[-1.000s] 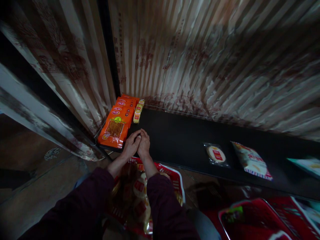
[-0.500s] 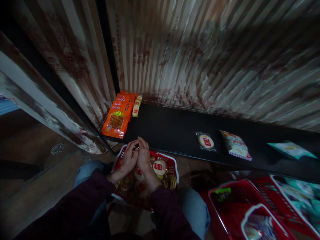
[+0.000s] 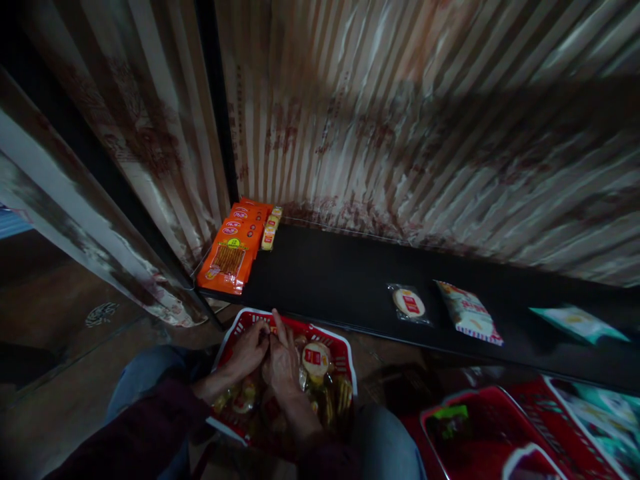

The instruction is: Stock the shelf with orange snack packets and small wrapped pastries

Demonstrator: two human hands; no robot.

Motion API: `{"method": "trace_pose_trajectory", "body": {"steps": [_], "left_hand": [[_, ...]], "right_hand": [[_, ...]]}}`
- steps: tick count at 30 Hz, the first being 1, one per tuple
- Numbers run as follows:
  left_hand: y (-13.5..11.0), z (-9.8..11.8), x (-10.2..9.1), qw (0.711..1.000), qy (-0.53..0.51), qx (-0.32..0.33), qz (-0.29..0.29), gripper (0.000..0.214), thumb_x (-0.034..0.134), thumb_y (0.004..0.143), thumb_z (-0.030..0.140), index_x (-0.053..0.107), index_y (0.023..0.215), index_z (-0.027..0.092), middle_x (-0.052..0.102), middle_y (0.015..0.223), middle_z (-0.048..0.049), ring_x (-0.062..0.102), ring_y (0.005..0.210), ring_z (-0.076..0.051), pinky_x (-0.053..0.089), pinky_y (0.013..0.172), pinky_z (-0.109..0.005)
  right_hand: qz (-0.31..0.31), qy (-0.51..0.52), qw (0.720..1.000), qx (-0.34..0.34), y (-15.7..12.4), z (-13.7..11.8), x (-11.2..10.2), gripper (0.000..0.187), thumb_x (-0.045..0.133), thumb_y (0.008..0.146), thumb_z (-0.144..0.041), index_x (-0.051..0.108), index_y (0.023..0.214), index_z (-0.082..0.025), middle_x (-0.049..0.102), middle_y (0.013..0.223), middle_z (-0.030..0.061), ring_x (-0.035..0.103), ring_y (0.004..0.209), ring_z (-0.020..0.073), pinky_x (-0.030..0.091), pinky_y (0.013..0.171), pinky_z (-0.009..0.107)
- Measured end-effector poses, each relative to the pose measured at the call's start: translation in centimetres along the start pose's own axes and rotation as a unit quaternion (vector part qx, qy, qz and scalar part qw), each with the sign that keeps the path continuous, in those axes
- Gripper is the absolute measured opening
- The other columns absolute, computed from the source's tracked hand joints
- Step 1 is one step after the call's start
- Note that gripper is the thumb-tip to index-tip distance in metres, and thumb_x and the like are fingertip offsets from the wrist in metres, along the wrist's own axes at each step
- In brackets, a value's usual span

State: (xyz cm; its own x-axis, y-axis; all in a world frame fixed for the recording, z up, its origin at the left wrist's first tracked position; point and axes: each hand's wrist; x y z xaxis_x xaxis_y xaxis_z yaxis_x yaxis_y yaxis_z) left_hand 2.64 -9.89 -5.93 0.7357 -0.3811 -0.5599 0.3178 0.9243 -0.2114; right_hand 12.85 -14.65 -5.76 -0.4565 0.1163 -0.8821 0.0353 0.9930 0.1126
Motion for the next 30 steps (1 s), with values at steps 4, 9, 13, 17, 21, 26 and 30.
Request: {"method": "trace_pose_trajectory", "body": {"steps": [4, 9, 13, 17, 21, 26, 30], "left_hand": [[-0.1, -0.3, 0.0, 0.998, 0.056, 0.003, -0.030, 0.018, 0.043, 0.079, 0.008, 0.054, 0.085, 0.020, 0.064, 0.094, -0.0032, 0.060, 0.089, -0.014, 0.044, 0.083, -0.024], [-0.3, -1.7, -0.5, 0.984, 0.161, 0.003, -0.080, 0.025, 0.043, 0.080, 0.014, 0.061, 0.096, 0.020, 0.063, 0.110, -0.0081, 0.058, 0.106, -0.019, 0.042, 0.094, -0.028], [0.3, -3.2, -0.5, 0.978, 0.185, -0.032, -0.092, 0.031, 0.043, 0.080, 0.014, 0.061, 0.105, 0.017, 0.061, 0.119, -0.0116, 0.056, 0.113, -0.021, 0.038, 0.101, -0.030], [1.2, -4.4, 0.0, 0.974, 0.185, -0.063, -0.112, 0.037, 0.046, 0.079, 0.014, 0.060, 0.113, 0.015, 0.062, 0.120, -0.0133, 0.053, 0.119, -0.024, 0.036, 0.104, -0.035], [1.6, -4.9, 0.8, 0.975, 0.174, -0.064, -0.120, 0.046, 0.048, 0.078, 0.015, 0.055, 0.123, 0.019, 0.061, 0.127, -0.0093, 0.050, 0.124, -0.022, 0.033, 0.107, -0.033], [2.0, -4.9, 1.8, 0.979, 0.160, -0.055, -0.116, 0.054, 0.048, 0.079, 0.016, 0.048, 0.133, 0.018, 0.057, 0.133, -0.0088, 0.043, 0.131, -0.020, 0.027, 0.111, -0.030], [2.9, -4.6, 2.6, 0.981, 0.149, -0.083, -0.095, 0.047, 0.046, 0.083, 0.021, 0.052, 0.129, 0.018, 0.059, 0.130, -0.0103, 0.049, 0.126, -0.023, 0.031, 0.109, -0.033]], "right_hand": [[-0.003, -0.020, 0.999, 0.029, -0.9, 0.6, 1.4, 0.041, 0.048, 0.077, -0.011, 0.067, 0.113, -0.011, 0.050, 0.138, 0.0168, 0.046, 0.126, 0.0311, 0.040, 0.103, 0.045], [-0.049, 0.021, 0.998, 0.024, -2.2, 1.9, 3.4, 0.045, 0.047, 0.076, -0.008, 0.065, 0.117, -0.017, 0.066, 0.117, 0.0121, 0.056, 0.115, 0.0251, 0.042, 0.101, 0.038], [-0.078, 0.030, 0.996, 0.032, -2.3, 2.4, 3.9, 0.035, 0.045, 0.079, -0.009, 0.070, 0.103, -0.016, 0.069, 0.108, 0.0116, 0.060, 0.107, 0.0244, 0.046, 0.095, 0.035], [-0.071, 0.013, 0.996, 0.049, -2.2, 2.7, 4.1, 0.035, 0.044, 0.080, -0.009, 0.071, 0.101, -0.017, 0.068, 0.111, 0.0113, 0.058, 0.111, 0.0251, 0.043, 0.098, 0.036], [-0.065, 0.013, 0.997, 0.045, -2.3, 2.8, 4.3, 0.038, 0.045, 0.080, -0.009, 0.069, 0.107, -0.018, 0.068, 0.112, 0.0104, 0.057, 0.110, 0.0248, 0.042, 0.098, 0.037], [-0.072, 0.011, 0.996, 0.043, -2.0, 2.7, 4.2, 0.038, 0.045, 0.080, -0.010, 0.068, 0.109, -0.017, 0.068, 0.114, 0.0105, 0.056, 0.111, 0.0242, 0.038, 0.101, 0.038], [-0.042, -0.014, 0.997, 0.061, -1.8, 3.4, 4.1, 0.036, 0.046, 0.081, -0.014, 0.066, 0.111, -0.016, 0.065, 0.119, 0.0117, 0.053, 0.115, 0.0256, 0.034, 0.104, 0.041]]}}
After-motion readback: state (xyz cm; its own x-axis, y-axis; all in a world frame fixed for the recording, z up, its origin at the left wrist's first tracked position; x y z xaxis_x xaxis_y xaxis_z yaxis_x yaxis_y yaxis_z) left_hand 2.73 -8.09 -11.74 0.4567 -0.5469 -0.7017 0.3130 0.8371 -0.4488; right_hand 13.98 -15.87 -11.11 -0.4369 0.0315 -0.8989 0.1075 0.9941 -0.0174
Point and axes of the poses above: each hand's wrist, its own y-axis towards the middle knuckle, its own x-axis out of the palm, z = x × y
